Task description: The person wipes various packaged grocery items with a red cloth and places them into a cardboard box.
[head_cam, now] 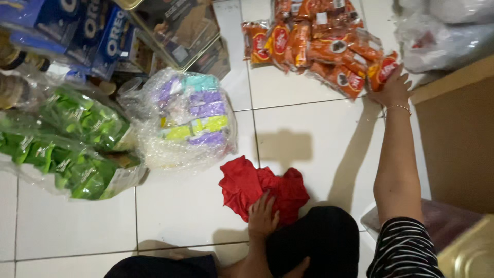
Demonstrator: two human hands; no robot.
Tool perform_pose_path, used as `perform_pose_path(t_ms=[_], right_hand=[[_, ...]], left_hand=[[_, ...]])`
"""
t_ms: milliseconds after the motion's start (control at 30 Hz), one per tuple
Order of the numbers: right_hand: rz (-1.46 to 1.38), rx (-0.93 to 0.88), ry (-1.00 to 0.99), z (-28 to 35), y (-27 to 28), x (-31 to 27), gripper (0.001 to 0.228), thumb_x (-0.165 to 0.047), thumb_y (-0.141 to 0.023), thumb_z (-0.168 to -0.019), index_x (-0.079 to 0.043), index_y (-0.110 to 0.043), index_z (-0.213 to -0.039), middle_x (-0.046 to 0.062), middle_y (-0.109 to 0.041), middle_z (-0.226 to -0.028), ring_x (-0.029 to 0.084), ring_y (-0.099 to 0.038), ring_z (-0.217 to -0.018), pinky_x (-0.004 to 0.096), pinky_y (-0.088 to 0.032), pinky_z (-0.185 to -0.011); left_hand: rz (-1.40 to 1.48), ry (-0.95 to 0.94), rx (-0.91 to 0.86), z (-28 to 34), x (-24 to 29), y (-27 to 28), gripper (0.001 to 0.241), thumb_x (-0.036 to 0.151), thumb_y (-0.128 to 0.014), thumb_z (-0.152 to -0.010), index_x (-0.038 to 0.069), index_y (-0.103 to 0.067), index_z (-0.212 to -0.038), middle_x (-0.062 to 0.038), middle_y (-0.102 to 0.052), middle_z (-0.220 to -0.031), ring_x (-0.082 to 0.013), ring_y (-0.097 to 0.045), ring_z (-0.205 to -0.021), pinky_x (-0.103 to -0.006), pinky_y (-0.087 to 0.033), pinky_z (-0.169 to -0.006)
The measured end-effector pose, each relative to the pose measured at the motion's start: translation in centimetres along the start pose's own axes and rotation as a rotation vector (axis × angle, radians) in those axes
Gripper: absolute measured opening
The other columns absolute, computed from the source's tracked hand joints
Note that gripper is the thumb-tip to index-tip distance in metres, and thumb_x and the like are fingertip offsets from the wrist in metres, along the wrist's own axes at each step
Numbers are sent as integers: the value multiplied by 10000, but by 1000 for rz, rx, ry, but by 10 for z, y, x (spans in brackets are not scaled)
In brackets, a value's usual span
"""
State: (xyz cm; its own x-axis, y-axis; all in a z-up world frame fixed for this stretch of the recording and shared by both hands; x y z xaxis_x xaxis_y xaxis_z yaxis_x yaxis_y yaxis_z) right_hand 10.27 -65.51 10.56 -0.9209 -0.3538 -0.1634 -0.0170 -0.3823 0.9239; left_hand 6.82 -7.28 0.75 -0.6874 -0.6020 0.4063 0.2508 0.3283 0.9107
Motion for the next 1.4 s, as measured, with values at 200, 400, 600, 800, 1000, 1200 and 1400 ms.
perform_pose_path(t_ms=[200,400,600,800,1000,1200,1400], right_hand=[[-6,335,131,5,-2,-17,1068,-350,-911,-963,36,-242,-1701,340,-526,-1585,585,-499,-1369,751,-387,-1082],[200,523,178,38,-22,-7,1192,-322,-1007,-682,-19,-401,-1663,301,-711,-1286,480,-651,-1144,604,-552,-939],[472,631,22,157,-77,-13,564,-210,-639,-1102,88,-610,-1580,360,-736,-1367,608,-667,-1283,707,-420,-1133],[451,527,242,292,-119,-51,593,-142,-693,-1001,124,-612,-1525,298,-743,-1045,528,-742,-998,752,-547,-910],[-170,405,242,379,-115,-52,454,-343,-690,-921,-104,-718,-1306,175,-823,-1013,487,-810,-949,634,-629,-800],[-520,606,291,464,-103,-44,415,-139,-668,-1029,-34,-658,-1431,266,-813,-1115,503,-795,-1013,623,-629,-877],[-804,590,485,538,-145,-56,561,-146,-723,-1034,-27,-606,-1569,341,-761,-1297,560,-733,-1144,620,-610,-947]], left_hand=[[77,25,-17,0,-2,-1,588,494,-664,-985,223,-663,-1507,-59,-564,-1685,-334,-638,-1317,-583,-508,-988],[47,-17,21,-1,4,10,573,476,-632,-991,185,-653,-1483,-73,-545,-1704,-297,-610,-1413,-555,-481,-1034],[-45,-52,111,0,7,13,549,562,-537,-1078,271,-607,-1538,-89,-630,-1566,-312,-629,-1409,-555,-488,-1091],[-38,-59,229,8,25,54,537,495,-597,-1063,307,-613,-1566,-9,-556,-1684,-318,-591,-1453,-563,-523,-1027],[146,11,-35,17,22,71,622,685,-552,-1042,450,-520,-1617,91,-412,-1770,-446,-536,-1482,-794,-333,-1176],[992,285,-384,47,-9,105,679,801,-688,-1027,351,-696,-1536,-33,-677,-1576,-325,-633,-1471,-537,-517,-1190],[1258,296,-233,110,-41,139,839,587,-856,-998,229,-521,-1678,-202,-547,-1670,-424,-542,-1546,-576,-443,-1259]])
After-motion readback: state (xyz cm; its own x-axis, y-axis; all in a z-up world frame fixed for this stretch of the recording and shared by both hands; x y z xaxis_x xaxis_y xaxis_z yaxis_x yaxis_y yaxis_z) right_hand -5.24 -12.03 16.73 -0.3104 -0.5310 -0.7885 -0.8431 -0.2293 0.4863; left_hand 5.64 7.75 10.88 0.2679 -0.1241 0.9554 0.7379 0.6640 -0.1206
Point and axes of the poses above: each hand's wrist, its own z-axis away from the middle knuckle, its own y-axis out of the back of the hand, x = y × z, the point moved 10 cm from there along -z, towards the middle knuckle
